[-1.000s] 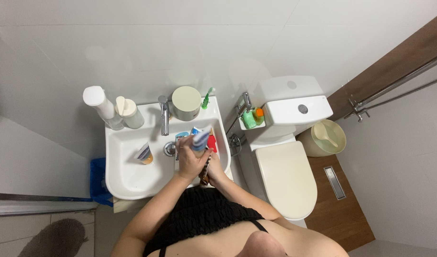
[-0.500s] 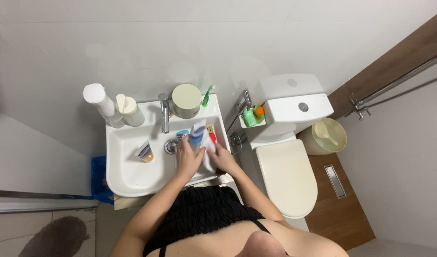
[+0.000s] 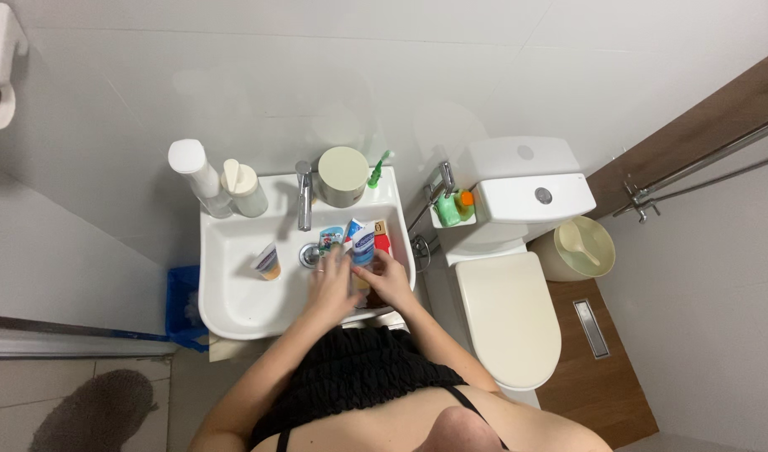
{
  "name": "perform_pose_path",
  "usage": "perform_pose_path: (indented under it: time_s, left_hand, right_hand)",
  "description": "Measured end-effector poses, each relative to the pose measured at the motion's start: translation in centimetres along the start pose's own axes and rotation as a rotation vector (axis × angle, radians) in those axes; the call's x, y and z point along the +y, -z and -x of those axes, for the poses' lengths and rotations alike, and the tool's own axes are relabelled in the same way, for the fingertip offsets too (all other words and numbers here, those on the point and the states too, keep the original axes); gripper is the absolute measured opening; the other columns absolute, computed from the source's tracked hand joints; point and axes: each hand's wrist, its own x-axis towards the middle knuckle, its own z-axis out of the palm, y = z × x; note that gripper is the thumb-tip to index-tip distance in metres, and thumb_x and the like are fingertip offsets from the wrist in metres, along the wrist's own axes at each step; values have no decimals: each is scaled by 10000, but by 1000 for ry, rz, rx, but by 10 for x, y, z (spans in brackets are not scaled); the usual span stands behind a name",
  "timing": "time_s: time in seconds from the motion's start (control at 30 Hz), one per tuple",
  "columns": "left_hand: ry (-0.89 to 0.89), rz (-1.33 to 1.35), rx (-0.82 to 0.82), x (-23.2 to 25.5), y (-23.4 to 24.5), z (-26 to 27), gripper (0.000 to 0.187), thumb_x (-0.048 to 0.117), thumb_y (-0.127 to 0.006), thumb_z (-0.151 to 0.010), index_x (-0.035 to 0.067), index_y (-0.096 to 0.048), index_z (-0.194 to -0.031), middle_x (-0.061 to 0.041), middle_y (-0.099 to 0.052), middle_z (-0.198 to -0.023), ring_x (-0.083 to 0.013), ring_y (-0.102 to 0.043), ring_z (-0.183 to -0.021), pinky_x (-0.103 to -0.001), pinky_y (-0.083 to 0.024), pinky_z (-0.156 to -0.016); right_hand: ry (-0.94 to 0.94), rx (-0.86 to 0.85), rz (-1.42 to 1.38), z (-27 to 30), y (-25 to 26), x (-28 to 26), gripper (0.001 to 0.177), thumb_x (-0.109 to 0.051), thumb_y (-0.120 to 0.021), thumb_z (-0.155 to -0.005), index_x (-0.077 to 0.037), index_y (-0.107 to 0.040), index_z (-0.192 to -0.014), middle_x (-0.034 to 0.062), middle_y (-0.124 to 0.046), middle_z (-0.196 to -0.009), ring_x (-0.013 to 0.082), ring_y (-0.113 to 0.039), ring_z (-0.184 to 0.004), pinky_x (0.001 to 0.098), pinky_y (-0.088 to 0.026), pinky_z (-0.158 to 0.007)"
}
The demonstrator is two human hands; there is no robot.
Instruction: The person picks up various toiletry items from a bathroom sink, wipes them with a cloth, and places them onto a shower shelf.
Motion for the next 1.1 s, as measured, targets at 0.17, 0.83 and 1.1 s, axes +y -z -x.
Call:
perform_pose_path:
  time_s: [0.17,0.83,1.1]
  left_hand:
    - [195,87,407,-51,39,24,818,250,-880,-731,111,-508,-1446,-149,-418,-1487,-356,-360,-1426,-613,-257,-1156]
    - [53,766,483,-161,-10,3,476,192,-828,-876,-1,-644,-1271,-142,-709,-1134,-268,-691,-1029,-378,-549,-909]
    - [-316,502,501,-75,17,-9,337,127,-854,-886,-17,-716,-1159,-167,-710,-1030,-291,-684,-949,-411,-545,-936]
  right_hand:
    - [16,126,249,-6,5,19,551,-375,-840,-812,8,-695,-1181,124,-779,-1003,201,-729,-912,336,-584,-821]
    - [-193,100,789,10,-23,16,867,-455,-749,-877,-11,-366,-1515,243,-495,-1445,395,-491,-1319,519,-424,-1090]
    - [71,387,659,87,24,30,561,-304,-757,-904,-7,-626,-1362,204,-574,-1416,369,-532,-1335,485,-456,-1127]
